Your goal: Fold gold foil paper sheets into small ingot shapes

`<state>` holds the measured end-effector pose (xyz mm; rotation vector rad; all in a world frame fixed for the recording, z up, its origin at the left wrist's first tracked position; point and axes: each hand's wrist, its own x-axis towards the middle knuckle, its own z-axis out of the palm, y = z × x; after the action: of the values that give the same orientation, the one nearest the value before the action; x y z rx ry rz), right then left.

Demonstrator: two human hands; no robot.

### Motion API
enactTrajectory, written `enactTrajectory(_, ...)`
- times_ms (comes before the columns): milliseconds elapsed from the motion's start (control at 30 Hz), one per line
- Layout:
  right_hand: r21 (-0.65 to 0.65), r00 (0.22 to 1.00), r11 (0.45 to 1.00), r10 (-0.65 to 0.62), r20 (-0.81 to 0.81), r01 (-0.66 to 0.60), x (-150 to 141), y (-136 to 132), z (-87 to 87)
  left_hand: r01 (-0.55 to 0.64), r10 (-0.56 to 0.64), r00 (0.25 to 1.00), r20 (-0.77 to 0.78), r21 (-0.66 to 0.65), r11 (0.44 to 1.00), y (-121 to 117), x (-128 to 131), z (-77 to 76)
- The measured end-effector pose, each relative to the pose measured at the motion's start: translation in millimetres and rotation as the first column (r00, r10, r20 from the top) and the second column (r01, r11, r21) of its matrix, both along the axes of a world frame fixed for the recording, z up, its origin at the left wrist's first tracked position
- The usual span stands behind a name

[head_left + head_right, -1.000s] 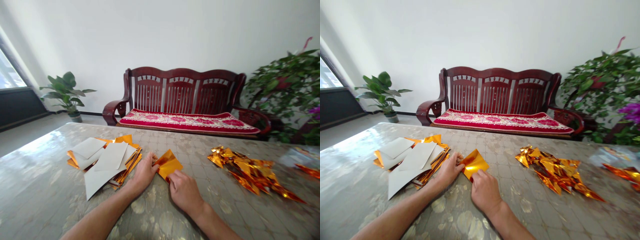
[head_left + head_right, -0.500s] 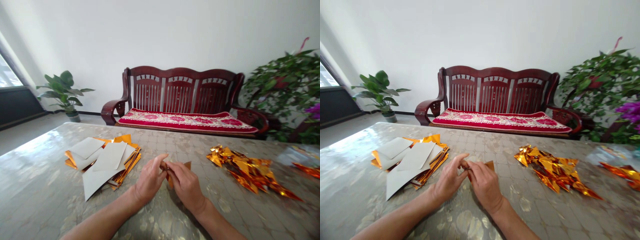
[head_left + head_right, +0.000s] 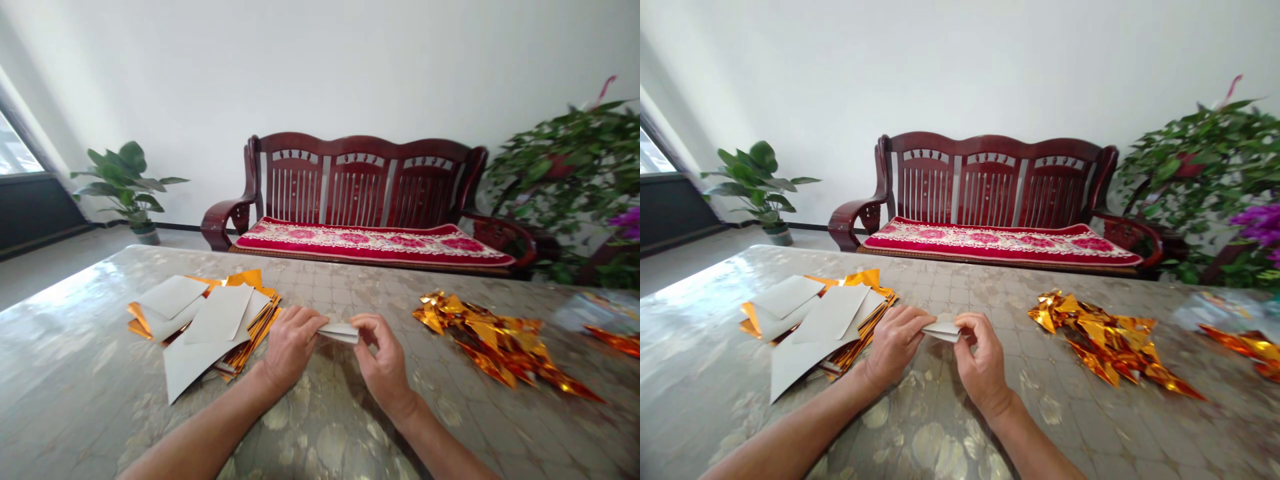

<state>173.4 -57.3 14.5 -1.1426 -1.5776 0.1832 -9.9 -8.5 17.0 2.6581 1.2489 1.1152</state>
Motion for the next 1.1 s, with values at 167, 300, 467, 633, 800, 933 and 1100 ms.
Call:
enactTrajectory(167, 0.131, 0.847, 0.986, -0.159, 0.507, 0.106, 7.6, -2.9, -0.1, -0.057, 0.079, 0.983, -0.168, 0.132, 0.990, 4.1, -5.6, -2.4)
enactTrajectory(300, 0.225, 0.681, 0.965, -0.255, 0.686, 0.134, 9.8, -5.9, 4.9, -0.039, 0.082, 0.961, -0.264, 0.163, 0.986, 1.6, -3.5, -3.4)
enactTrajectory(467, 0.180, 0.624, 0.968, -0.252, 0.739, 0.177, 13.4, -5.8, 1.3, 0.033, 0.007, 0.923, -0.384, 0.098, 0.995, 1.1, -3.3, -5.0)
enactTrajectory(633, 0.073, 0.589, 0.977, -0.180, 0.788, 0.201, 13.6, -3.0, -6.9, 0.081, -0.042, 0.895, -0.445, 0.068, 0.994, 2.5, -2.9, -13.8)
enactTrajectory(800, -0.020, 0.624, 0.986, -0.090, 0.776, 0.167, 15.5, 0.7, -13.3, 0.151, -0.124, 0.864, -0.488, 0.017, 0.988, 7.5, -2.7, -23.2)
enactTrajectory(933, -0.092, 0.647, 0.982, -0.037, 0.761, 0.164, 18.6, 1.5, -15.9, 0.165, -0.172, 0.871, -0.460, -0.056, 0.985, 9.7, -5.2, -25.2)
enactTrajectory(1100, -0.206, 0.678, 0.968, 0.056, 0.733, 0.143, 22.2, 0.0, -13.2, 0.138, -0.185, 0.945, -0.268, -0.186, 0.973, 6.8, -8.4, -22.4)
